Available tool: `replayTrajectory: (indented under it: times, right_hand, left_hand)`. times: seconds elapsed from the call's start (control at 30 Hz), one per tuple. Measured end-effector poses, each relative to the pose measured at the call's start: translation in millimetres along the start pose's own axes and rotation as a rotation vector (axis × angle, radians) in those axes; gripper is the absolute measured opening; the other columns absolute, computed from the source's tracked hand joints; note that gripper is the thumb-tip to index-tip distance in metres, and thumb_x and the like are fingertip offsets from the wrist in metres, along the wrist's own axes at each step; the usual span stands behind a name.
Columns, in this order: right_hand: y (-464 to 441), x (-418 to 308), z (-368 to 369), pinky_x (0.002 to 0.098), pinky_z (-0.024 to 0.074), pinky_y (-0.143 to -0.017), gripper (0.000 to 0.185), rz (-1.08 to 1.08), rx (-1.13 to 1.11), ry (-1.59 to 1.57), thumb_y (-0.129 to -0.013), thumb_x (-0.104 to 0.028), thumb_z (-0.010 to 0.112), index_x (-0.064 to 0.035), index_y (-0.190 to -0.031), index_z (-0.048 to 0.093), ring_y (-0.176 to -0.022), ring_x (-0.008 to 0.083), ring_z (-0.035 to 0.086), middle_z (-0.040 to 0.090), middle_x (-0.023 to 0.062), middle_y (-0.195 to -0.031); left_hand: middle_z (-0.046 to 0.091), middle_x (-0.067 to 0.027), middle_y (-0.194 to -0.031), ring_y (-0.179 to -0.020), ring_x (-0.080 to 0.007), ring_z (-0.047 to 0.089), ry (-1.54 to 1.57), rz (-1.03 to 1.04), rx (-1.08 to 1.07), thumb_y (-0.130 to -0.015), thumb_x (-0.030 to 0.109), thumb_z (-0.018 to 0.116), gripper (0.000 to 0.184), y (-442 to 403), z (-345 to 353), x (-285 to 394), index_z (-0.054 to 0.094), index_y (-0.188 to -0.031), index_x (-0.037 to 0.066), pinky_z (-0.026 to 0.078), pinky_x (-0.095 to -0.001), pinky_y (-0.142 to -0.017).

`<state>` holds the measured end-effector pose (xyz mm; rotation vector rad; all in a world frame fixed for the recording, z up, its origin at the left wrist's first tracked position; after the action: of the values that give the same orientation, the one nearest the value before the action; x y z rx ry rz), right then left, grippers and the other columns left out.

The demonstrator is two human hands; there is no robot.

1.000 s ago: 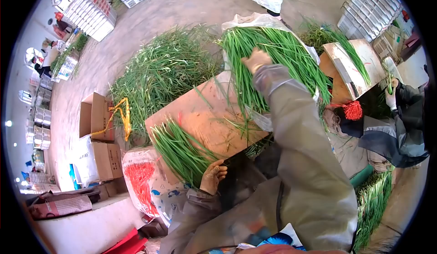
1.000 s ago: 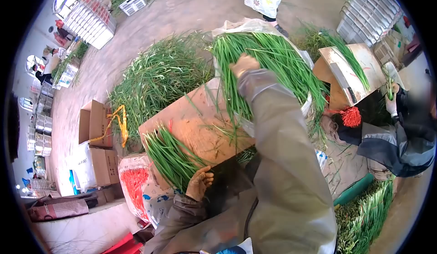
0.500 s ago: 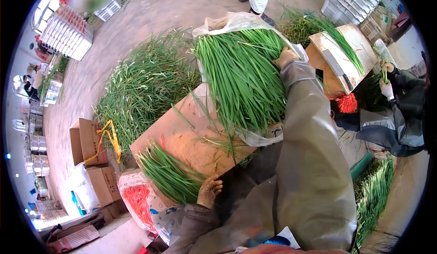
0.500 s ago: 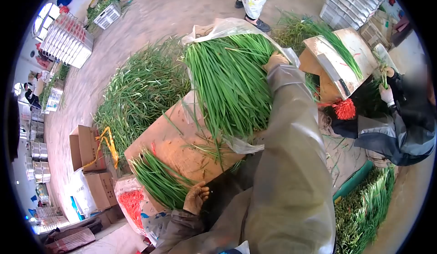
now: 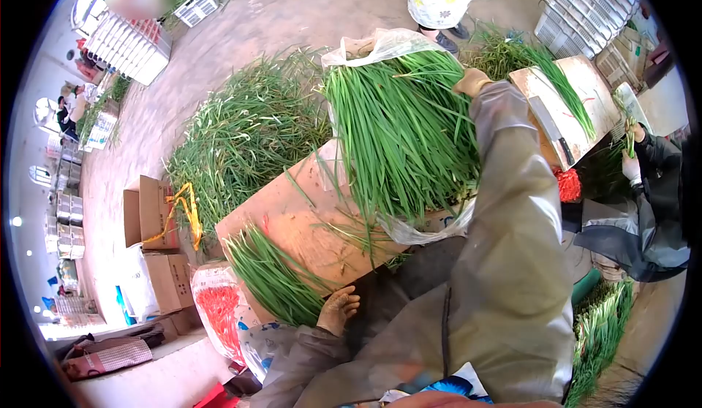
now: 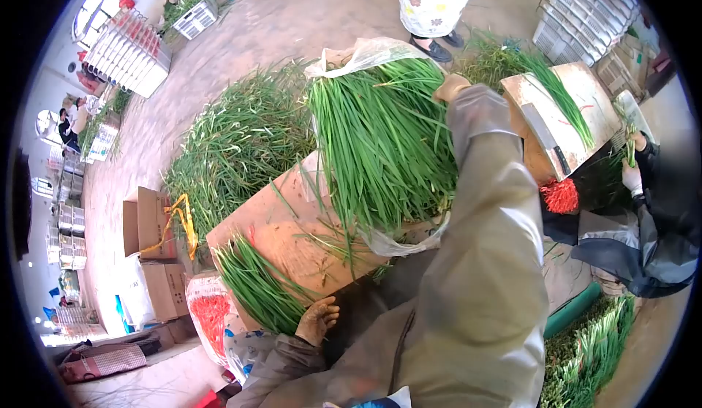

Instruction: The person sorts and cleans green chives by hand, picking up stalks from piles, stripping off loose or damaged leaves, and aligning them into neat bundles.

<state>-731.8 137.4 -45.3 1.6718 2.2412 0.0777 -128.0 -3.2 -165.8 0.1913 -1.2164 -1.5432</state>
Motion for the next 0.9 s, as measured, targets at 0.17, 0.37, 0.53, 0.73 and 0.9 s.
replayTrajectory:
  times: [0.17, 0.37, 0.53, 0.73, 0.9]
  right_hand:
    - [130, -21, -54, 0.0374, 0.0482, -0.076, 0.042, -0.29, -0.021, 0.029, -0.069, -0.027, 0.065, -0.008, -0.107, 0.058, -0.087, 0.0311, 0.061, 0.064, 0.0167, -0.092]
    - [184, 27, 131, 0.033, 0.0499, -0.055, 0.066, -0.477, 0.517, 0.648, -0.072, -0.002, 0.05, -0.0105, -0.135, 0.032, -0.055, 0.0207, 0.054, 0.056, 0.0067, -0.078]
    - [193, 8, 83, 0.0366, 0.0492, -0.073, 0.079, -0.261, 0.159, 0.315, -0.068, -0.017, 0.065, -0.0116, -0.137, 0.028, -0.085, 0.0286, 0.06, 0.06, 0.0139, -0.093]
    - [223, -29, -8, 0.0368, 0.0439, -0.088, 0.061, -0.092, -0.13, 0.468, -0.07, -0.041, 0.07, -0.0029, -0.115, 0.054, -0.105, 0.0315, 0.055, 0.057, 0.0194, -0.112]
    - [180, -42, -27, 0.0368, 0.0374, -0.097, 0.061, -0.284, 0.043, -0.19, -0.077, -0.038, 0.064, -0.0077, -0.127, 0.046, -0.113, 0.0307, 0.05, 0.051, 0.0175, -0.123]
  left_hand:
    - [0.063, -0.0055, -0.092, -0.081, -0.0149, 0.059, 0.004, 0.01, -0.018, -0.085, 0.03, 0.061, 0.04, 7, 2, -4, 0.053, -0.115, 0.005, 0.047, -0.0269, -0.072]
    - [0.063, -0.0066, -0.092, -0.081, -0.0159, 0.06, -0.004, 0.031, -0.071, -0.084, 0.029, 0.062, 0.042, 11, 6, -17, 0.053, -0.115, 0.003, 0.048, -0.0276, -0.071]
    - [0.063, -0.0053, -0.092, -0.081, -0.0146, 0.059, -0.036, 0.02, -0.097, -0.085, 0.03, 0.06, 0.039, 23, 1, -34, 0.053, -0.115, 0.005, 0.048, -0.0268, -0.072]
    - [0.063, -0.006, -0.093, -0.082, -0.0154, 0.06, -0.016, 0.024, -0.108, -0.086, 0.027, 0.059, 0.037, 27, -3, -38, 0.053, -0.116, 0.005, 0.049, -0.0273, -0.071]
    - [0.063, -0.0057, -0.093, -0.081, -0.0155, 0.06, -0.011, 0.029, -0.126, -0.086, 0.026, 0.059, 0.036, 29, -1, -35, 0.053, -0.115, 0.005, 0.049, -0.0268, -0.071]
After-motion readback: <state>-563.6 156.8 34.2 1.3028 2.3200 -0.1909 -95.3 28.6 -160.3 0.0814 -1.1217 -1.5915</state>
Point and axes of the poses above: each hand's wrist, its own y-axis away from the middle knuckle, its own z-axis out of the palm, x = y × z, the point moved 3 cm from there along -y, towards the middle knuckle
